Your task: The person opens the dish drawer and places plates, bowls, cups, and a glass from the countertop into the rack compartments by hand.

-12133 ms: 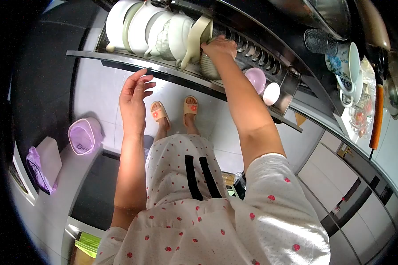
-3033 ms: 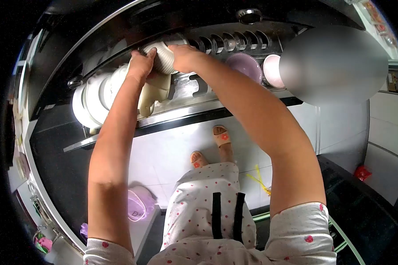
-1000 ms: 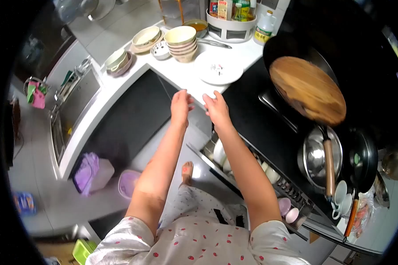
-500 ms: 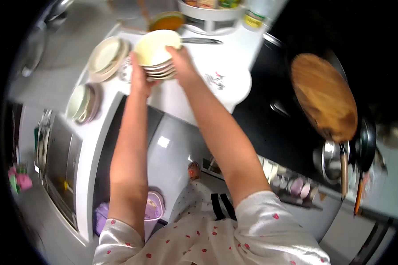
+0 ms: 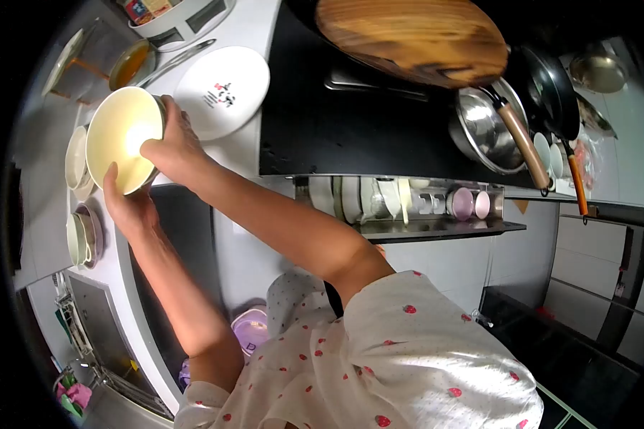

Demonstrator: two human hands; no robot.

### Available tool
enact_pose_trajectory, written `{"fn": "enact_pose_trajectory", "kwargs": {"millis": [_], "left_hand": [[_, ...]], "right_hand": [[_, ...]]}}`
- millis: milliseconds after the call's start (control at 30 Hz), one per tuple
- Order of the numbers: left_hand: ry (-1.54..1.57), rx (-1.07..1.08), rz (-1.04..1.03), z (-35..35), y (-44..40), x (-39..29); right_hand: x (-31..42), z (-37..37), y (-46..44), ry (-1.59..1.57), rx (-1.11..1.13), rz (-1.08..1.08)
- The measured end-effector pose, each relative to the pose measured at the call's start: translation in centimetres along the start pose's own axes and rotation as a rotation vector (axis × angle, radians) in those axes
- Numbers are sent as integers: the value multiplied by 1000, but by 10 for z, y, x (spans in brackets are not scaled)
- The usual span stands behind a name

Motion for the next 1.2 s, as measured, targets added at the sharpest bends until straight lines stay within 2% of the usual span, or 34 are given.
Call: {"fn": "enact_pose_trajectory", "kwargs": {"millis": [167,233,300,367,400,533,700,800,900,933,967,1133,1200], "left_hand": [[31,100,173,-48,75,44],[-2,135,232,-74,105,70],[-15,197,248,-100,134,95],[-51,205,296,-129,161,107],[-71,212,305,-140,171,113],[-87,279,346,-167,181,136],[-157,321,334,-183,175,141],[-224,301,357,-178,171,144],[-370,118,270,-177,180,139],[-337,123,256,-176,181,139],[-237,117,139,-170,173,149],[-50,202,13,-164,180,133],[-106,191,0,-152,191,125]], "right_hand": [[16,81,70,-189,-89,-19],[33,124,98,-94,-154,-38],[41,165,124,-52,-88,-52],[54,198,146,59,-144,-166],[56,212,154,37,-152,-141],[61,253,164,156,-243,-178],[71,267,159,164,-275,-184],[87,261,162,385,-332,-331],[93,254,166,541,-362,-264],[95,252,169,565,-371,-214],[96,250,170,548,-368,-193],[107,233,177,697,-346,-83],[107,223,192,778,-368,3]]}}
Point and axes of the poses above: each hand's wrist, its own y-axis away from the middle knuckle, its own z-axis out of the back of the hand, x = y × z, the point moved 2 cm from there along -y, towards the middle knuckle, and after that the axes turned 6 degrees about x, right-handed, at the moved point
